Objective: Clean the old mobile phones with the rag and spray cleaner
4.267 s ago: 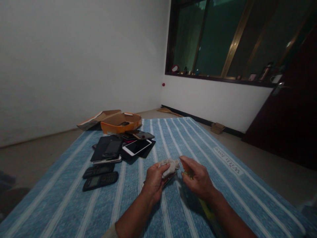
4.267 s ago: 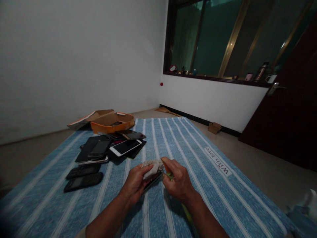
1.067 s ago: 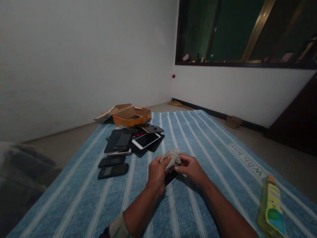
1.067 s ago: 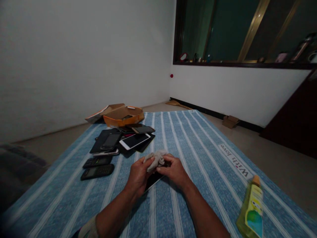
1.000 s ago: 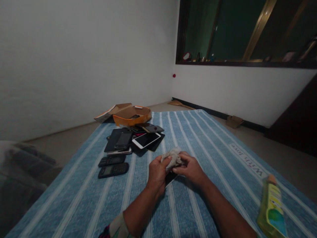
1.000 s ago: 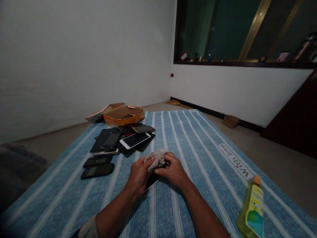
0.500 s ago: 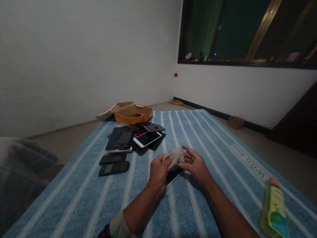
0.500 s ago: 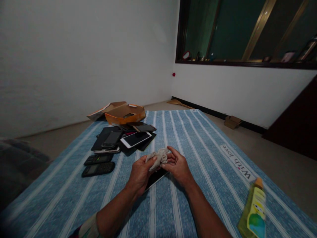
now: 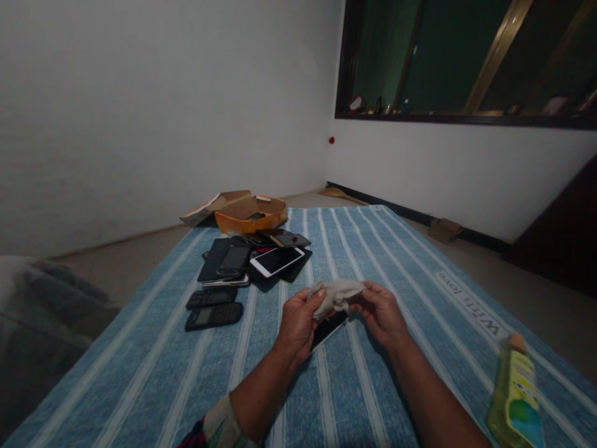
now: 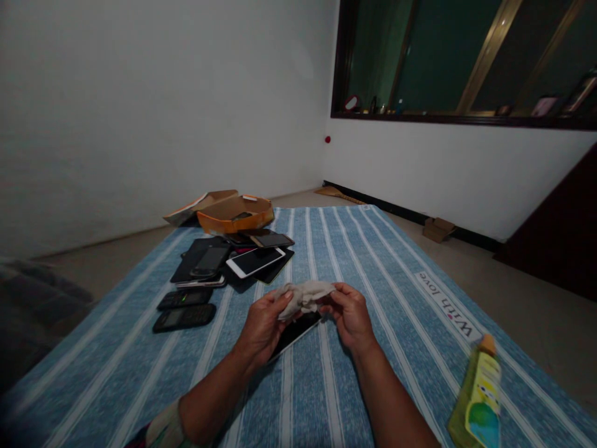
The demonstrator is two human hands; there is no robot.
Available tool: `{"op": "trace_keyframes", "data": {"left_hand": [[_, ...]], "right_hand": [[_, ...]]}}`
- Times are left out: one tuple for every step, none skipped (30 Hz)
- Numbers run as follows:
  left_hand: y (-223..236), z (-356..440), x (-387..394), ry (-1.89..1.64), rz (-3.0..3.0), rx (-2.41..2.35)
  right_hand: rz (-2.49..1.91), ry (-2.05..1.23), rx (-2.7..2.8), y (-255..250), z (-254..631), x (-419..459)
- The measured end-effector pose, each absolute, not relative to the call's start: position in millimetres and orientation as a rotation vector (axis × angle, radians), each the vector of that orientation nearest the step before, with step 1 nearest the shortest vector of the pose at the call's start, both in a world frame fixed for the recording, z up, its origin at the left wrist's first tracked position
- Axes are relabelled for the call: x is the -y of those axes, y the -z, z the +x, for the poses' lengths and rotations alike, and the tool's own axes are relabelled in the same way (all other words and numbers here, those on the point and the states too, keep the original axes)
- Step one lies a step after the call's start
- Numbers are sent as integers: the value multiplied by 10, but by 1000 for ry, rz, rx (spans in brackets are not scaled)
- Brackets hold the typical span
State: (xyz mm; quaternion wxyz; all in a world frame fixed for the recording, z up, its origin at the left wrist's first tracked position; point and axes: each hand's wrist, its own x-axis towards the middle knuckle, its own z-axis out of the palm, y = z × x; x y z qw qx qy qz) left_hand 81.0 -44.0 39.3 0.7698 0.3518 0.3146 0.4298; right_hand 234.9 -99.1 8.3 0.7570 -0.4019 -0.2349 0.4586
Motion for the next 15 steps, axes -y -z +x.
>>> {"op": "trace_keyframes", "data": {"left_hand": [[-399, 808, 442, -919, 763, -670], [-404, 804, 443, -900, 767, -654], [-408, 798, 444, -874, 775, -634], [-409, 792, 444, -845, 786, -613], [-408, 786, 443, -815, 798, -594], [-404, 781, 441, -790, 810, -579], [-398, 777, 439, -771, 821, -570], [-392, 774, 438, -758, 832, -566], [-388, 773, 437, -751, 844, -567], [-385, 773, 437, -746, 854, -573], [-385, 773, 437, -740, 865, -579], [-386, 773, 439, -734, 874, -584], [-389, 772, 441, -723, 883, -585], [-391, 771, 442, -710, 891, -582], [-391, 768, 443, -692, 898, -575]], "right_hand": [[-851, -1005, 500, -71, 2363, 987], [-823, -1012, 492, -59, 2377, 983], [-793, -1018, 483, -48, 2392, 979], [-761, -1025, 472, -38, 2408, 975], [-729, -1029, 461, -29, 2423, 971], [-701, -1030, 449, -21, 2438, 969], [-681, -1029, 439, -14, 2451, 967], [-667, -1028, 433, -7, 2464, 965], [-655, -1025, 429, 0, 2476, 963], [-645, -1022, 426, 7, 2488, 961], [-634, -1019, 421, 17, 2499, 958], [-623, -1019, 409, 29, 2511, 952], [-615, -1020, 390, 43, 2523, 944], [-611, -1020, 367, 58, 2536, 934], [-615, -1018, 346, 73, 2548, 923]]}}
